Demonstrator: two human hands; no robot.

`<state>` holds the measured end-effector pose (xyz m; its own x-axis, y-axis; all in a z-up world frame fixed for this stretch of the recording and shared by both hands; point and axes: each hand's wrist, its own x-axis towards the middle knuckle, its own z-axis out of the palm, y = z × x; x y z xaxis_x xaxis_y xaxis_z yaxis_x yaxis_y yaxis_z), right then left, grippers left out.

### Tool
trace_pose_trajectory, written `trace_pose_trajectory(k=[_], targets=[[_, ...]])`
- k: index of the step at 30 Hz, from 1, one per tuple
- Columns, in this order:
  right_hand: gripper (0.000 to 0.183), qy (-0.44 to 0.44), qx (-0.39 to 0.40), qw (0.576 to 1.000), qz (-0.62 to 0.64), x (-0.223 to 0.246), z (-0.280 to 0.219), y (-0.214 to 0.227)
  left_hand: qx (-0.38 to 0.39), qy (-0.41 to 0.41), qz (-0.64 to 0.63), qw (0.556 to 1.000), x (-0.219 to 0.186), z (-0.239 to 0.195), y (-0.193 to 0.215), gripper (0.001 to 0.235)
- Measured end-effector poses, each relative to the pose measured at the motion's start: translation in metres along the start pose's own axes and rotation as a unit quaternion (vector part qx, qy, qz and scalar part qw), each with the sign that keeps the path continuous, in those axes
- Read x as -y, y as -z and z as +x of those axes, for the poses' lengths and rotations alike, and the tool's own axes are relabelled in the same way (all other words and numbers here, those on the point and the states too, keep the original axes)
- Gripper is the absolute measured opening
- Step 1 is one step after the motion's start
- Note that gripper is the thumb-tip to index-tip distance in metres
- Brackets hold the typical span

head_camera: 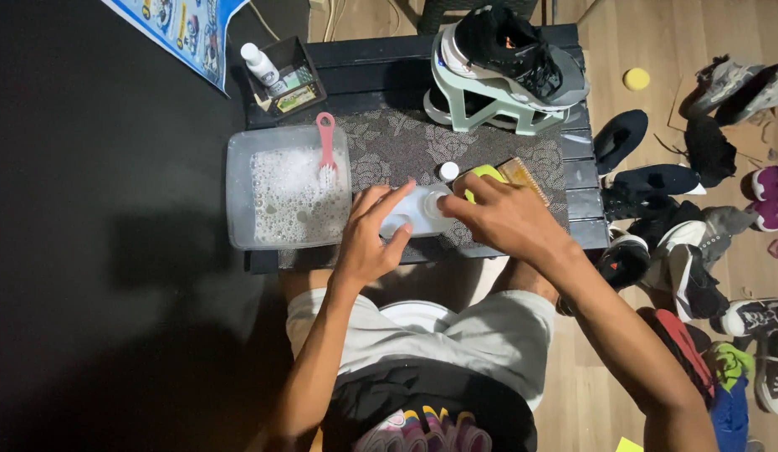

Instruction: The person prepares a cleaning solution by mixing liquid from a bottle into a container of soapy water. They then place a sneaker on the table and proceed to untie and remove the shoelaces by hand.

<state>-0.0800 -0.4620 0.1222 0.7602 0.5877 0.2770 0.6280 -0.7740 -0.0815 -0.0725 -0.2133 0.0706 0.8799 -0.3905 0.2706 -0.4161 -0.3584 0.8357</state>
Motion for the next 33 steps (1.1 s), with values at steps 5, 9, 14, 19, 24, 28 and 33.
trace_pose_trajectory(k=[5,9,14,19,24,28,33], targets=[[0.008,-0.041,0.062,0.996,-0.053,0.007,-0.004,-0.012,-0.058,-0.012,0.076,0.995,-0.005,0.014,-0.011,0.031],[0.009,-0.102,0.129,0.986,-0.023,0.007,-0.003,-0.012,-0.029,0.067,0.102,0.992,-0.006,0.023,-0.013,0.04],[0.024,-0.125,0.059,0.986,0.091,0.006,-0.017,-0.038,0.028,0.168,0.068,0.983,-0.02,0.031,-0.003,0.043],[0.035,-0.152,-0.058,0.968,0.191,0.018,-0.031,-0.071,0.106,0.218,0.074,0.967,-0.021,0.051,0.005,0.044],[0.036,-0.146,-0.223,0.943,0.2,0.023,-0.021,-0.094,0.225,0.264,0.066,0.936,0.033,0.063,-0.01,0.042],[0.027,-0.114,-0.286,0.927,0.216,0.022,-0.006,-0.1,0.226,0.269,0.043,0.935,0.057,0.065,-0.022,0.047],[0.027,-0.077,-0.373,0.891,0.246,0.015,0.003,-0.127,0.206,0.223,-0.065,0.95,0.029,0.068,-0.007,0.051]])
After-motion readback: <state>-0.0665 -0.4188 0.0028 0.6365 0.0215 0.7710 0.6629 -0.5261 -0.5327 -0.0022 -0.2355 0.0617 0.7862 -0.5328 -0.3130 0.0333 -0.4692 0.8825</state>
